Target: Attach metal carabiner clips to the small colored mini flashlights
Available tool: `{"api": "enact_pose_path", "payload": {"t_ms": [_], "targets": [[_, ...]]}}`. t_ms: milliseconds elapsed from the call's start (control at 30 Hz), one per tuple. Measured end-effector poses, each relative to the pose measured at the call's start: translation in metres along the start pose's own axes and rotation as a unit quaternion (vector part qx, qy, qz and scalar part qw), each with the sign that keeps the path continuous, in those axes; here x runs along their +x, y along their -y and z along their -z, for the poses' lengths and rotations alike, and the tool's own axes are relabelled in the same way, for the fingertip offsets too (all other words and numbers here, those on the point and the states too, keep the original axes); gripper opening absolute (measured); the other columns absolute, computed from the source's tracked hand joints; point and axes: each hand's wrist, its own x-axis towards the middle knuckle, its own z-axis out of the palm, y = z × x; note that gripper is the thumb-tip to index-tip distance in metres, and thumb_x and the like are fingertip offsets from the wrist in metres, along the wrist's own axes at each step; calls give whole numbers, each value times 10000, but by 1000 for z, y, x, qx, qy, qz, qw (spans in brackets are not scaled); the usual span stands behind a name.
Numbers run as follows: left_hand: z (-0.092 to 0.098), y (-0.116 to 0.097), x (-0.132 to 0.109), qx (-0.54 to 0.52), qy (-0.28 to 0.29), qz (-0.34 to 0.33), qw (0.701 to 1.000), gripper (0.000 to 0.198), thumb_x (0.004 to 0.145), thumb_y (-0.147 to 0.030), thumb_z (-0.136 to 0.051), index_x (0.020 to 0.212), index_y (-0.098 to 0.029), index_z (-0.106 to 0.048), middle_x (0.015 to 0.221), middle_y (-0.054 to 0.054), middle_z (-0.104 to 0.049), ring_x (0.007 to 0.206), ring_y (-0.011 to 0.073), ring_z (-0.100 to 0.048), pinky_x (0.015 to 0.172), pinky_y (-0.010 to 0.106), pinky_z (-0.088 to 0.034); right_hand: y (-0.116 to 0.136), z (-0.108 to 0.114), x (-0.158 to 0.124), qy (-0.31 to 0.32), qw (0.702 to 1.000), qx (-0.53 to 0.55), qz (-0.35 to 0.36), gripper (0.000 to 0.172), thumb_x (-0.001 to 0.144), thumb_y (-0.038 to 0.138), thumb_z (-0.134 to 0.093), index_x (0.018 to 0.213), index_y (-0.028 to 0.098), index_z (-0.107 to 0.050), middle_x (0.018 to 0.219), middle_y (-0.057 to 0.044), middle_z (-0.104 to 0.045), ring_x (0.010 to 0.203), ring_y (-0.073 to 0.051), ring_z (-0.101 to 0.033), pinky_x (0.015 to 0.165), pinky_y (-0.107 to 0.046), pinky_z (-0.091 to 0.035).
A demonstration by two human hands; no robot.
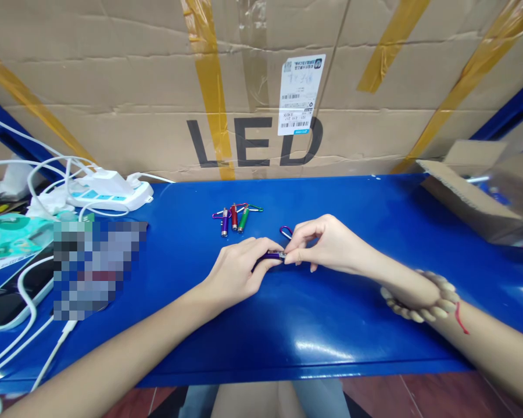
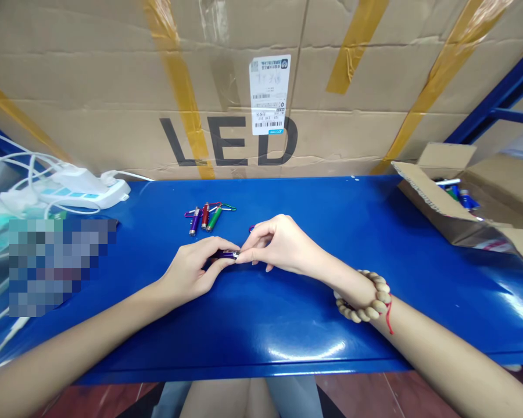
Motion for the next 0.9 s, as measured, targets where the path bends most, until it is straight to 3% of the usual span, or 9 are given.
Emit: {"api": "enact_pose_path", "payload": {"t_ms": [267,533,633,767,833,900], "targets": [[-2,2,3,8,52,17,998,189,940,-236,-402,863,-175,-563,824,30,-633,790,151,-596,739,255,-488,3,5,-1,-12,991,-100,88,388,693,540,-694,707,153,-722,664,-34,-636,548,-110,-589,447,-203,-466],[4,-1,2,-20,135,13,991,220,958,-205,-325,929,-178,-542,886,34,-623,810,142,-590,745,245,-479,0,13,-5,64,930,-261,251,337,931,379,-459,806,170,-693,771,-53,-665,704,-126,-620,647,-227,-452],[4,-1,1,-26,129,3,991,195,946,-195,-353,910,-180,-545,861,25,-635,784,133,-606,725,223,-479,3,13,-9,85,892,-350,273,357,977,277,-349,849,173,-665,801,-53,-652,714,-115,-608,614,-213,-414],[1,0,-1,-35,89,-20,995,191,933,-163,-357,878,-178,-539,824,16,-638,746,116,-613,701,194,-479,3,6,-14,57,845,-450,284,356,976,192,-286,846,171,-616,760,-53,-607,663,-113,-556,533,-222,-333],[0,1,-2,-27,72,-28,997,191,928,-156,-357,868,-176,-538,804,15,-636,721,112,-612,677,188,-476,2,1,-15,41,845,-455,278,346,968,189,-291,796,166,-591,722,-52,-587,626,-115,-528,517,-231,-314],[-1,2,-3,-10,63,-31,997,191,925,-166,-362,858,-175,-541,776,14,-632,692,114,-607,647,190,-473,3,-7,-16,25,873,-413,258,343,961,209,-313,730,165,-564,682,-47,-581,595,-111,-517,525,-231,-327]]}}
